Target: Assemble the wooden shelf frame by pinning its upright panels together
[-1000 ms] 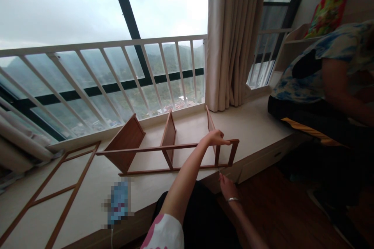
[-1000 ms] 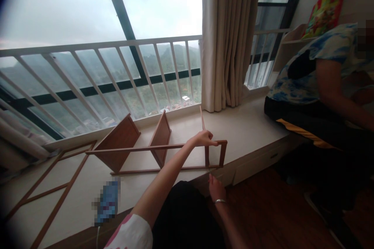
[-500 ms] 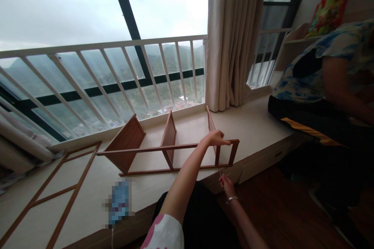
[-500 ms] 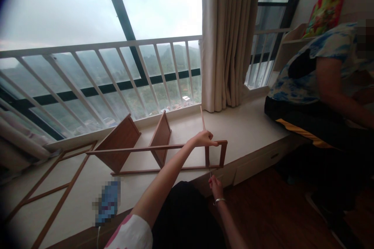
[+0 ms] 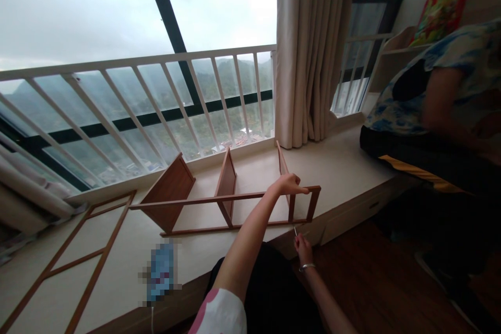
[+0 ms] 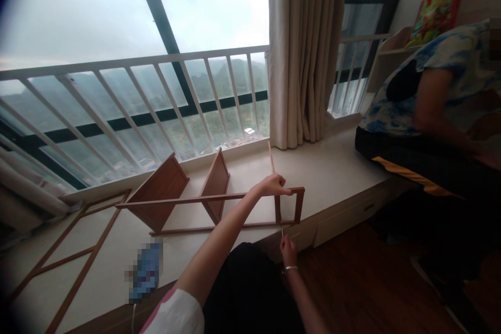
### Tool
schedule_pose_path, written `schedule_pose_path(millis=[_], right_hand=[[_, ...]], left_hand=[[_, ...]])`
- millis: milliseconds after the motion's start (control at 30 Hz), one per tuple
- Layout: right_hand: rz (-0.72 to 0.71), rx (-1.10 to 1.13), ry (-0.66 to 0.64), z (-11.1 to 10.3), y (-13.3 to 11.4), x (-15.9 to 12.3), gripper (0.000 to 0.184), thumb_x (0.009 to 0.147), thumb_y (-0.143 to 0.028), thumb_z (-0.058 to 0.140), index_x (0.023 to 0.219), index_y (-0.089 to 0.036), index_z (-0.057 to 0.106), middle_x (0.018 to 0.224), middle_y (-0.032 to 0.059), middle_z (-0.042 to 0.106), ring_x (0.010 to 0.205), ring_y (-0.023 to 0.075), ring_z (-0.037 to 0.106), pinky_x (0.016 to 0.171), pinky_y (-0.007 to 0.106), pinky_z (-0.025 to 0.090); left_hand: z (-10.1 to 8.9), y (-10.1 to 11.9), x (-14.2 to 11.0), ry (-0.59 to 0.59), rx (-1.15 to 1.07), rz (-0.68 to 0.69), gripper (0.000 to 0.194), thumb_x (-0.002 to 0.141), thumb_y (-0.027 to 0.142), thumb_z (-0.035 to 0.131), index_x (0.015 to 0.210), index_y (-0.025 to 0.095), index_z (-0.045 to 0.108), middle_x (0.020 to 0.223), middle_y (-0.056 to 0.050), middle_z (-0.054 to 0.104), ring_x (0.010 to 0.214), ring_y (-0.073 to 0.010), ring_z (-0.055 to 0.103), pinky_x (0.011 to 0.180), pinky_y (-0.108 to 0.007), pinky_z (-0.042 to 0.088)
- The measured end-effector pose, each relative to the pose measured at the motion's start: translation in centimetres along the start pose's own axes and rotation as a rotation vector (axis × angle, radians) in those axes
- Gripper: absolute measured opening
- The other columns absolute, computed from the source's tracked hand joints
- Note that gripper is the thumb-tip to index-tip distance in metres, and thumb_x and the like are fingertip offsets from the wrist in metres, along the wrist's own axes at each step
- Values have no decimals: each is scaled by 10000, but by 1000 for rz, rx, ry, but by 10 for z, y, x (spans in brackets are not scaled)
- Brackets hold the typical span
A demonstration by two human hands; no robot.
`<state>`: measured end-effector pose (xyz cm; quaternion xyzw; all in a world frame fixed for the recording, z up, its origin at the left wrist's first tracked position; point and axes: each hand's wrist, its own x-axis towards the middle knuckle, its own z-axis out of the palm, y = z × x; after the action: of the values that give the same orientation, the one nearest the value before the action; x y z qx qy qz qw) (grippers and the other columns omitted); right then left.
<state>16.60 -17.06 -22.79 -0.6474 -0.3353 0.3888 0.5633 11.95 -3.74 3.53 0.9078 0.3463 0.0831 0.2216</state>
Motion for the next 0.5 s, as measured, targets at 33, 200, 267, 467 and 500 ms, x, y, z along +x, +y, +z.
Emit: schedule_pose_path(millis=[33, 200, 267, 467, 500], right_hand=[[25, 64, -12, 2, 0, 0, 439, 705, -616, 258, 517, -221, 295, 363, -74, 287, 304, 60, 275, 320, 192, 244], [158, 398, -91, 7, -3, 0, 380, 696, -556, 344, 519, -228, 270, 330, -118, 181, 263, 44, 142, 274, 178, 169], [199, 495, -111, 7, -4, 0, 361, 702, -514, 375, 517, -224, 265, 325, -122, 177, 262, 39, 130, 270, 168, 161], [289, 657, -89, 8, -6, -2, 344, 718, -474, 424, 540, -203, 307, 324, -125, 206, 252, 23, 142, 273, 147, 130], [300, 666, -79, 8, -6, -2, 345, 717, -481, 428, 547, -200, 322, 327, -124, 218, 250, 20, 151, 273, 145, 125]], left_hand=[[0, 0, 0, -1, 1, 1, 403, 545, 554, 524, 523, 155, 475, 503, 25, 436, 517, -80, 385, 473, -211, 249], [1, 0, 1, 2, 1, 12, 404, 557, 557, 510, 515, 157, 464, 497, 28, 432, 501, -77, 379, 462, -210, 242], [1, 0, 1, 3, -4, 16, 406, 558, 559, 509, 517, 157, 467, 496, 29, 431, 497, -76, 378, 460, -209, 240], [0, 1, 1, 4, -12, 14, 414, 553, 566, 510, 529, 154, 485, 490, 29, 424, 503, -78, 380, 468, -213, 244], [0, 1, 1, 4, -13, 14, 417, 550, 569, 510, 528, 154, 484, 489, 29, 425, 502, -78, 381, 467, -213, 245]])
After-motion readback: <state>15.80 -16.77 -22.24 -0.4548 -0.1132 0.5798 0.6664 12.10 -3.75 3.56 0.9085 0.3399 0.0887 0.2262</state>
